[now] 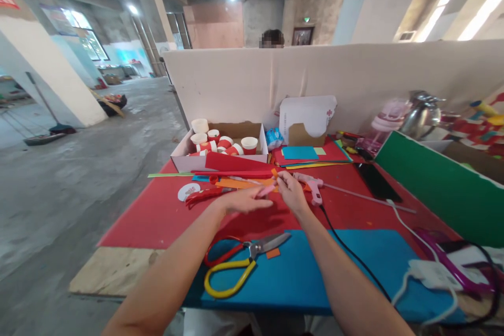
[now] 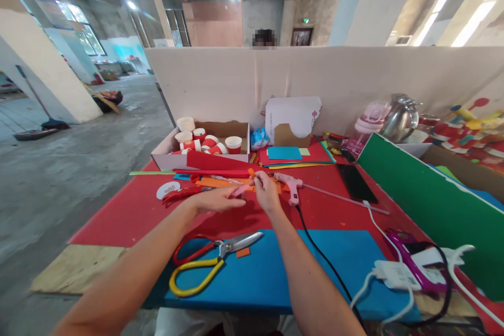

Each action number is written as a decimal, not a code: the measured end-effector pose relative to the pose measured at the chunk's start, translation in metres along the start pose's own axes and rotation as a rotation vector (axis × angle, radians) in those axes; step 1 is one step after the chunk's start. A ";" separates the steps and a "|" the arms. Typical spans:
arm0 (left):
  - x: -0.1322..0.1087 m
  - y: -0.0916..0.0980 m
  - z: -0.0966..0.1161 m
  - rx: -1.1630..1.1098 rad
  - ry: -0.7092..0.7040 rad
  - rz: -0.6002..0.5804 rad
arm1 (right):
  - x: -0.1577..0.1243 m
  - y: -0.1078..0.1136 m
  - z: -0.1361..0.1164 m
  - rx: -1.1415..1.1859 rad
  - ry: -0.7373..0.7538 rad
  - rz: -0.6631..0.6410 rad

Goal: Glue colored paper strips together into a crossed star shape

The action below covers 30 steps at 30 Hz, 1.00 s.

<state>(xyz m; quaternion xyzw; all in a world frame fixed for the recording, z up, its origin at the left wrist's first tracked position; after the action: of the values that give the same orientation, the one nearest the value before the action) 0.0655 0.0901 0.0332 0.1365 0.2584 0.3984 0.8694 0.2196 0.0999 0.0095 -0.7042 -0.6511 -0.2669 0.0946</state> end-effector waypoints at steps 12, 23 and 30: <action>0.006 0.002 -0.020 -0.654 0.108 -0.182 | -0.007 -0.013 -0.009 0.057 -0.042 -0.117; 0.008 -0.008 -0.018 -0.806 0.127 -0.179 | -0.005 -0.008 -0.012 0.271 -0.217 -0.016; 0.020 -0.011 -0.009 -0.899 0.129 0.090 | -0.005 -0.006 -0.002 0.100 -0.127 -0.015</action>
<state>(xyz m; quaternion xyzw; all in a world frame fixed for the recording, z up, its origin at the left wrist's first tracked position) 0.0784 0.0984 0.0134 -0.2684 0.1072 0.5159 0.8064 0.2136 0.0957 0.0079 -0.7092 -0.6735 -0.1898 0.0863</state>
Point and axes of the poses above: each hand's wrist, its own x-axis towards the middle knuckle, its own y-axis out of the back of the hand, z = x × y, the point moved 3 cm from there along x, towards the middle knuckle, and after that the axes turned 15 degrees about y, right-handed, at the moved point
